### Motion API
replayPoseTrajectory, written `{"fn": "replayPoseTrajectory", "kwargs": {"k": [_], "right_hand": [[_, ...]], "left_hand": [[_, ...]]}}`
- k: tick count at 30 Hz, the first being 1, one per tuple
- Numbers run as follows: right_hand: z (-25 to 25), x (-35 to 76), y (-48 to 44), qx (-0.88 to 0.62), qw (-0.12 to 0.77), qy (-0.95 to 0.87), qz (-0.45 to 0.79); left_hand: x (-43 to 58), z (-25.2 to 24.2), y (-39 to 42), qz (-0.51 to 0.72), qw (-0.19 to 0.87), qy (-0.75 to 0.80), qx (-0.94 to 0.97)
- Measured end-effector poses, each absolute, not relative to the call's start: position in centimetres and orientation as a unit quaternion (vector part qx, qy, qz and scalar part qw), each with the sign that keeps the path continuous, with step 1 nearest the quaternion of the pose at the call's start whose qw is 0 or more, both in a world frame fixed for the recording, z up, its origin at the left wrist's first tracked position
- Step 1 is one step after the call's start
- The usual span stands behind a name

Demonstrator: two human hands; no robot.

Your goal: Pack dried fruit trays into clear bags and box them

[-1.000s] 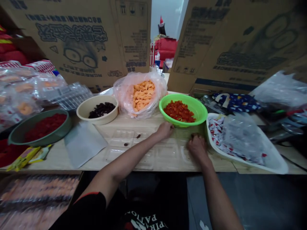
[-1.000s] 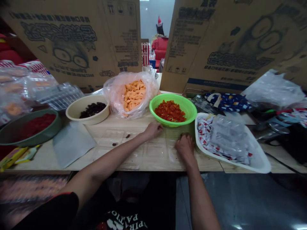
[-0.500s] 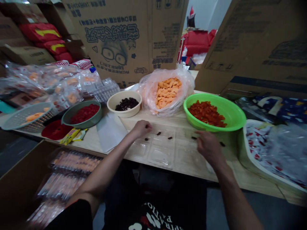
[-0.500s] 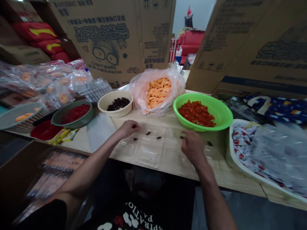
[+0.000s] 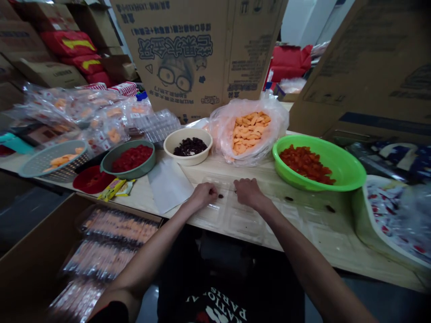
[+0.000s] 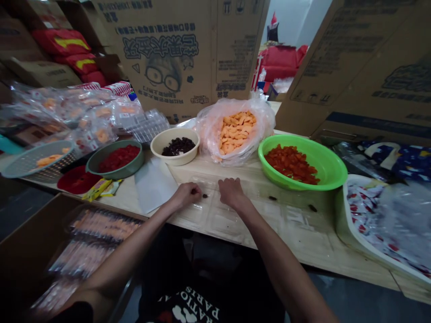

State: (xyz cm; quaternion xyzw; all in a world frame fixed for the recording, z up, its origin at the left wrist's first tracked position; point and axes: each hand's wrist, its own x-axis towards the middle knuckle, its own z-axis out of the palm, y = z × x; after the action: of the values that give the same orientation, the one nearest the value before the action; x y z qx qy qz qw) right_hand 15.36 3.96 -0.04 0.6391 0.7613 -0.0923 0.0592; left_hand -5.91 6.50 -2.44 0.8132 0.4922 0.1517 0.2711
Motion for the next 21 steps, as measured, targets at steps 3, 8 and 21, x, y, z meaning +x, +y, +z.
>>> {"fn": "replayPoseTrajectory", "kwargs": {"k": [3,8,21], "right_hand": [[0.3,15.1,4.0,0.654,0.035,0.750,-0.094],[0.3,12.6,3.7,0.645,-0.030,0.756,-0.108],[1.7,23.8,1.3,0.730,-0.202,0.649,-0.074]], "left_hand": [[-5.1,-1.6,7.4,0.120,0.249,0.474,0.836],[-3.8,-1.2,7.6,0.065,0.249,0.435,0.863],[-6.1,-2.2,8.3,0.228,0.369,0.467,0.771]]}}
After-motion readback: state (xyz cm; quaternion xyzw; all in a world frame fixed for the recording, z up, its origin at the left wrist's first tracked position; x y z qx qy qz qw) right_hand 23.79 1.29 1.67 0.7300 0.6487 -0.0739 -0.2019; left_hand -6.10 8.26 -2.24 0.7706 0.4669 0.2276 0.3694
